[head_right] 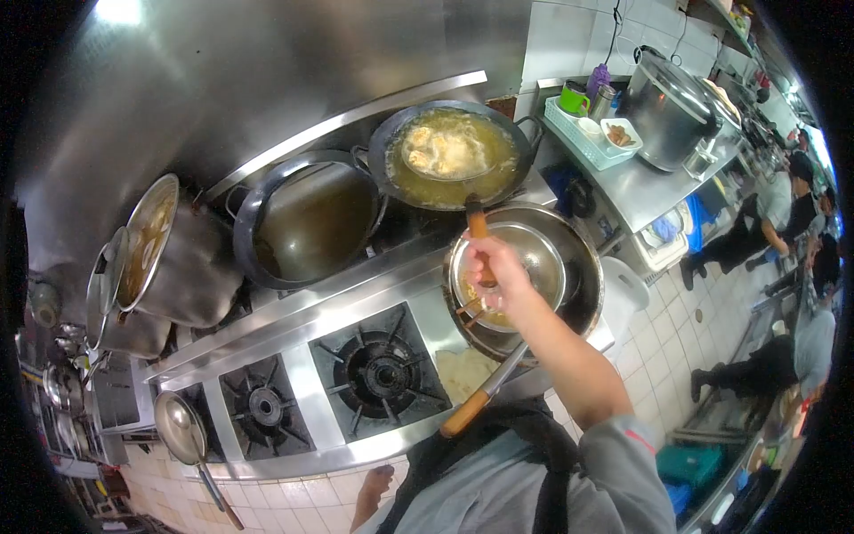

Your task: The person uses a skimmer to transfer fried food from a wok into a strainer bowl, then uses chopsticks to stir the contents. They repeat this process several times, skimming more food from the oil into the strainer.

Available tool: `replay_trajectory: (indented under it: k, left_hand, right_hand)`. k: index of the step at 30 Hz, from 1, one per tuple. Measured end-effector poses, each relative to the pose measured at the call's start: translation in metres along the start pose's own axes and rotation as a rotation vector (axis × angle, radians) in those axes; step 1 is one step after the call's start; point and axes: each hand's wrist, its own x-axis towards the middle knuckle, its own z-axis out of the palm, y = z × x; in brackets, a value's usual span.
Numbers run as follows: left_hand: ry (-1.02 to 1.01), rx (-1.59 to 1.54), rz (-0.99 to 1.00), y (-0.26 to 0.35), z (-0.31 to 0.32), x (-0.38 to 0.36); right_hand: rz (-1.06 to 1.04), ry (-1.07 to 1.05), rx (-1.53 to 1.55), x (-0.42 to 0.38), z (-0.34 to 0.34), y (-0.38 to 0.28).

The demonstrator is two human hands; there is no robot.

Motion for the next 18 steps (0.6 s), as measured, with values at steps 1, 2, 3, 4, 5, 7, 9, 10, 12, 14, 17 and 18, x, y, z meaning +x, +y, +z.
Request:
replay_trajectory:
  k: [1, 2, 3, 4, 5, 7, 9, 10, 12, 14, 17, 18]
  left_hand:
    - [-0.004, 0.014, -0.002, -0.002, 0.0, 0.001]
    - [-0.021, 0.006, 0.0, -0.005, 0.0, 0.002]
    - [-0.036, -0.003, 0.003, -0.007, 0.0, 0.004]
    - [-0.051, -0.012, 0.004, -0.009, 0.0, 0.007]
    - [-0.043, 0.001, -0.002, -0.006, 0.001, 0.008]
    - [-0.024, 0.023, -0.019, -0.004, 0.003, 0.01]
    - [-0.018, 0.069, 0.029, -0.013, 0.0, 0.021]
    - [-0.017, 0.093, 0.055, -0.021, 0.0, 0.03]
    - [0.015, 0.087, 0.063, -0.018, -0.001, 0.027]
    - [-0.009, 0.104, 0.055, -0.013, -0.006, 0.028]
    - [-0.113, 0.069, -0.035, -0.002, -0.011, 0.019]
    - [-0.14, 0.004, -0.091, 0.012, -0.011, 0.002]
  right_hand:
    - [-0.027, 0.011, -0.045, -0.005, 0.008, 0.003]
    - [-0.001, 0.011, -0.05, -0.009, 0.011, 0.004]
    - [0.024, 0.009, -0.055, -0.012, 0.013, 0.004]
    - [0.051, 0.007, -0.06, -0.014, 0.013, 0.004]
    - [0.09, -0.023, -0.005, -0.016, 0.008, 0.0]
    - [0.111, -0.047, 0.003, -0.015, -0.01, -0.012]
    - [0.091, -0.051, -0.048, -0.019, -0.018, -0.02]
    - [0.068, -0.021, -0.054, -0.018, -0.016, -0.018]
    - [0.015, 0.041, -0.063, -0.016, -0.007, -0.012]
    - [-0.016, 0.055, -0.044, -0.012, 0.005, -0.002]
    - [0.004, -0.006, -0.035, -0.013, 0.008, 0.006]
    - [0.046, -0.022, -0.024, -0.016, 0.005, 0.002]
